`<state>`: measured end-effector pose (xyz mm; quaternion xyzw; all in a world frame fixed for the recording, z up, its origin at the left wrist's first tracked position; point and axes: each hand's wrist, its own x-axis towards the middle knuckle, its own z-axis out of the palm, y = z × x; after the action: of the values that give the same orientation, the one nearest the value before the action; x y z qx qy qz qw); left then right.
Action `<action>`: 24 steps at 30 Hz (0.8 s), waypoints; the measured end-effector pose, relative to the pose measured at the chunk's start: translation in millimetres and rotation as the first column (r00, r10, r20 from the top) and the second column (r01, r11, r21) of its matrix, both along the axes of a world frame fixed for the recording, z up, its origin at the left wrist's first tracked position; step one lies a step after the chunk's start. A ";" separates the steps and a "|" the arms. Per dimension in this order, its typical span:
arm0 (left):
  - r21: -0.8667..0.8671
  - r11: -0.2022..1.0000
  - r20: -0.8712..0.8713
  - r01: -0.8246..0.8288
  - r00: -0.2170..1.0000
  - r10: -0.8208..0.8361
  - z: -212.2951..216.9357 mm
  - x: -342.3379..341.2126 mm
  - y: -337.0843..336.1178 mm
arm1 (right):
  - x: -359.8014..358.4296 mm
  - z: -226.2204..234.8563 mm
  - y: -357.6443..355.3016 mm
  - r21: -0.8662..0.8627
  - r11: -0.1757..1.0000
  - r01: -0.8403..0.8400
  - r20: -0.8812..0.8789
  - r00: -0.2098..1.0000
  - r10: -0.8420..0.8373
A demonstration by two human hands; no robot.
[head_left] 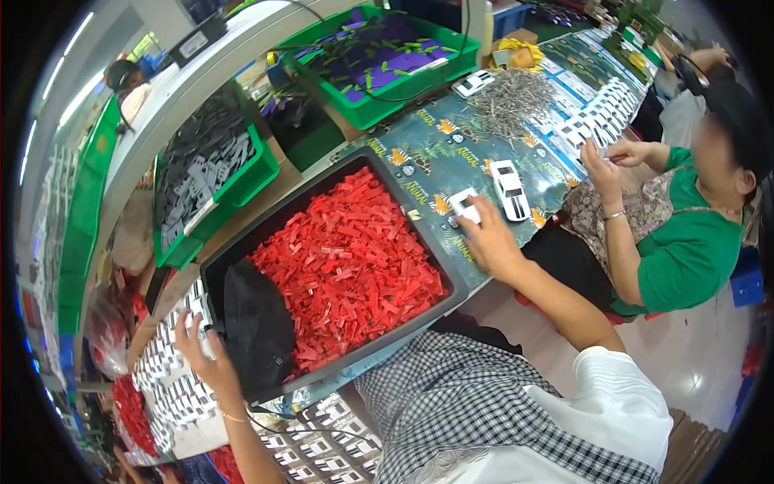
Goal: The person assembles toy cars by picking up car bodies, inserting red plastic pieces into their undersides by hand, and setting the assembled car bodies back on the table.
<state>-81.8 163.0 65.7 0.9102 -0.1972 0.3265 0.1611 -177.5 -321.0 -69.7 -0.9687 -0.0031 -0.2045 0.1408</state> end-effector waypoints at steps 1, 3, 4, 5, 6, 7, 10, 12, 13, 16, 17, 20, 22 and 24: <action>-0.034 0.997 -0.063 0.071 0.995 -0.073 9.3 -3.6 -32.2 | -2.9 -1.5 6.0 0.040 0.998 -0.057 0.012 0.998 0.056; 0.002 0.971 -0.110 0.239 0.965 -0.237 10.8 -0.5 -77.1 | -7.7 5.7 11.9 0.222 0.967 -0.124 0.072 0.991 0.111; 0.004 0.942 -0.116 0.336 0.936 -0.333 6.0 2.6 -97.6 | -9.0 6.3 9.1 0.331 0.937 -0.106 0.124 0.990 0.068; 0.034 0.911 -0.094 0.411 0.909 -0.406 5.5 1.7 -116.7 | -7.5 7.3 4.6 0.445 0.889 -0.111 0.176 0.984 0.034; 0.060 0.868 -0.077 0.493 0.869 -0.488 3.5 1.6 -135.0 | -5.3 10.5 0.2 0.525 0.849 -0.065 0.195 0.980 -0.046; 0.074 0.808 -0.089 0.584 0.811 -0.578 4.8 -1.3 -152.6 | -4.1 17.8 -4.3 0.651 0.758 -0.047 0.186 0.977 -0.099; 0.101 0.677 -0.133 0.729 0.684 -0.717 1.4 -16.4 -192.2 | -5.0 72.7 7.0 0.916 0.375 -0.144 0.117 0.989 0.094; 0.115 0.614 -0.136 0.780 0.625 -0.769 -0.8 -27.0 -215.3 | -3.5 99.6 27.3 0.950 0.182 -0.254 0.173 0.912 0.372; 0.119 0.594 -0.131 0.796 0.605 -0.785 -2.5 -31.1 -223.6 | -4.6 114.0 42.7 0.967 0.054 -0.250 0.194 0.854 0.484; 0.193 0.613 -0.123 0.767 0.638 -0.760 -7.9 -32.4 -233.9 | 2.4 115.5 65.1 0.918 0.191 -0.348 0.142 0.737 0.661; 0.216 0.617 -0.142 0.756 0.650 -0.747 -6.9 -26.5 -229.7 | 9.1 115.8 65.7 0.932 0.198 -0.304 0.090 0.724 0.684; -0.145 0.730 -0.222 0.668 0.697 -0.681 -39.7 16.2 -200.2 | 45.8 108.3 67.8 0.930 0.259 -0.260 0.033 0.763 0.646; -0.602 0.777 -0.570 0.182 0.583 -0.579 -52.2 46.4 -176.3 | 74.0 110.3 77.0 0.739 0.559 -0.376 0.004 0.832 0.555; -0.873 0.447 -0.477 -0.194 0.530 -0.701 -58.4 71.2 -167.0 | 102.5 94.7 79.2 0.397 0.727 -0.560 0.005 0.794 0.608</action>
<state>-10.6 -4.0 7.3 0.6888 -0.0676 -0.1064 0.7139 -75.0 -241.9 25.0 -0.8828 -0.2596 -0.0853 0.3820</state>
